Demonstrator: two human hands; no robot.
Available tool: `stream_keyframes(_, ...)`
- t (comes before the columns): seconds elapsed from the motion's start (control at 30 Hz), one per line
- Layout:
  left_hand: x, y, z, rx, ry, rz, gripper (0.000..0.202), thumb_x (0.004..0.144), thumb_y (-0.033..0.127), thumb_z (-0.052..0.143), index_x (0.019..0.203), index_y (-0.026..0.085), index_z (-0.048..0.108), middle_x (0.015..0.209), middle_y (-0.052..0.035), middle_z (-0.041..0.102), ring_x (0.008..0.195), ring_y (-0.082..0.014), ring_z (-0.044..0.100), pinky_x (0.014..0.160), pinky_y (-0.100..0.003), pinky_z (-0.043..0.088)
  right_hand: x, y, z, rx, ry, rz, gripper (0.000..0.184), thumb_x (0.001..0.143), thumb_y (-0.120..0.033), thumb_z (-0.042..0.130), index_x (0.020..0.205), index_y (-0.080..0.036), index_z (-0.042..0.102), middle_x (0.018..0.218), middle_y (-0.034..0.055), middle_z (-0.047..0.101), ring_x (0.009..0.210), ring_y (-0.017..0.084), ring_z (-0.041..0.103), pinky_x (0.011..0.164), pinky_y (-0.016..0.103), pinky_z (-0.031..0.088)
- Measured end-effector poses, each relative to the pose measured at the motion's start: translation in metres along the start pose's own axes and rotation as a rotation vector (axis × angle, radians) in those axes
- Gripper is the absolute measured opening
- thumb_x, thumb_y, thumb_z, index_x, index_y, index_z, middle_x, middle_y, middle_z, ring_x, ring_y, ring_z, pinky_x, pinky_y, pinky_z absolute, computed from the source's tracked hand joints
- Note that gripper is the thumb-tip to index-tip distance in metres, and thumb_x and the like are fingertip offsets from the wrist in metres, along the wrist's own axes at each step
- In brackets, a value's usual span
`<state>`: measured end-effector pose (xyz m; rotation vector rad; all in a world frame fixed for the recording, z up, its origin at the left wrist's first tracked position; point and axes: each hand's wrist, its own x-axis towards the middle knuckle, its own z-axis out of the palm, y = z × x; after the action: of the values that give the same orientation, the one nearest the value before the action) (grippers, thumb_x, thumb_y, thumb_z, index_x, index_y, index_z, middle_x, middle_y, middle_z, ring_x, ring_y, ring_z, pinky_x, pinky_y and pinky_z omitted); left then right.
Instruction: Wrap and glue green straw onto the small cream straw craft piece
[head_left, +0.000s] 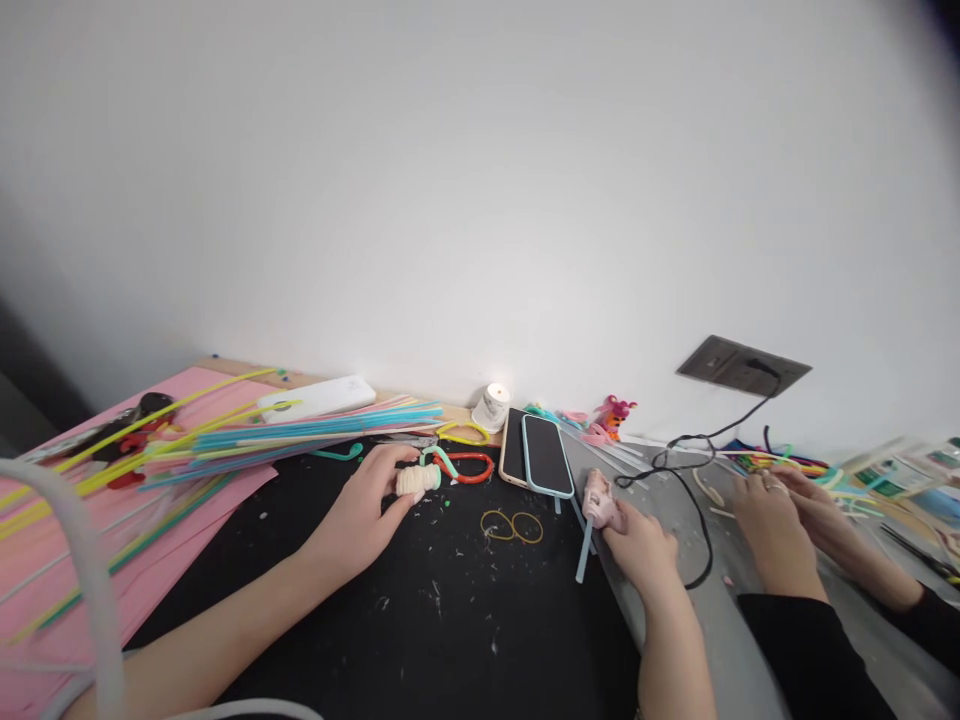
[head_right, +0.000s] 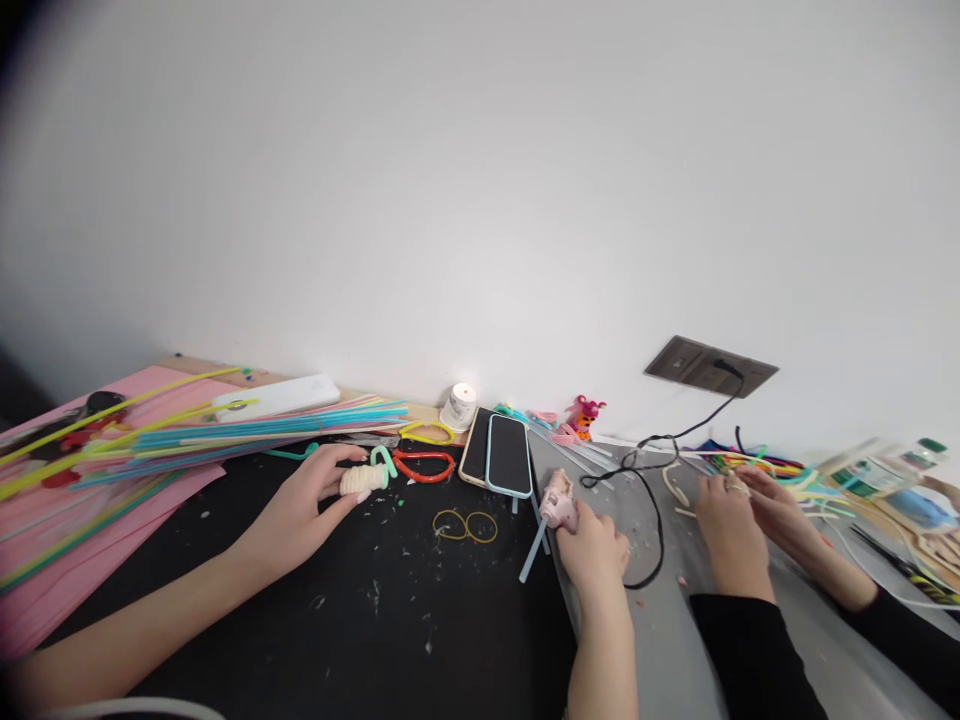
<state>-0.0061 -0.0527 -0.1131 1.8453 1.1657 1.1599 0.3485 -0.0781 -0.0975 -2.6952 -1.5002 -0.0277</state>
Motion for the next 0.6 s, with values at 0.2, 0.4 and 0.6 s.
stream_keyframes(0.2, 0.000, -0.002, -0.002, 0.132, -0.012, 0.066, 0.026, 0.084, 0.019, 0.048, 0.110, 0.023, 0.045, 0.107, -0.0075, 0.053, 0.096, -0.0238, 0.061, 0.086, -0.044, 0.052, -0.022, -0.021, -0.025, 0.393, 0.269, -0.040, 0.044, 0.075, -0.028, 0.043, 0.111, -0.009, 0.061, 0.112, 0.0200, 0.062, 0.111, 0.033, 0.052, 0.095, 0.045, 0.035)
stream_keyframes(0.4, -0.001, 0.008, -0.005, 0.260, -0.072, 0.137, 0.027, 0.083, 0.015, 0.047, 0.109, 0.023, 0.047, 0.106, -0.0062, 0.055, 0.101, -0.0230, 0.056, 0.089, -0.039, 0.049, -0.072, -0.100, -0.055, 0.882, 0.062, -0.519, 0.027, 0.085, -0.034, 0.044, 0.101, -0.019, 0.061, 0.091, 0.0082, 0.068, 0.078, 0.021, 0.062, 0.070, 0.029, 0.046)
stream_keyframes(0.6, -0.002, 0.021, -0.009, 0.319, -0.137, 0.200, 0.025, 0.085, 0.012, 0.042, 0.106, 0.022, 0.051, 0.105, -0.0057, 0.056, 0.101, -0.0198, 0.055, 0.091, -0.033, 0.047, -0.090, -0.153, -0.039, 0.693, -0.102, -0.697, 0.019, 0.084, -0.029, 0.050, 0.069, -0.019, 0.054, 0.060, -0.0009, 0.057, 0.054, 0.013, 0.050, 0.052, 0.022, 0.032)
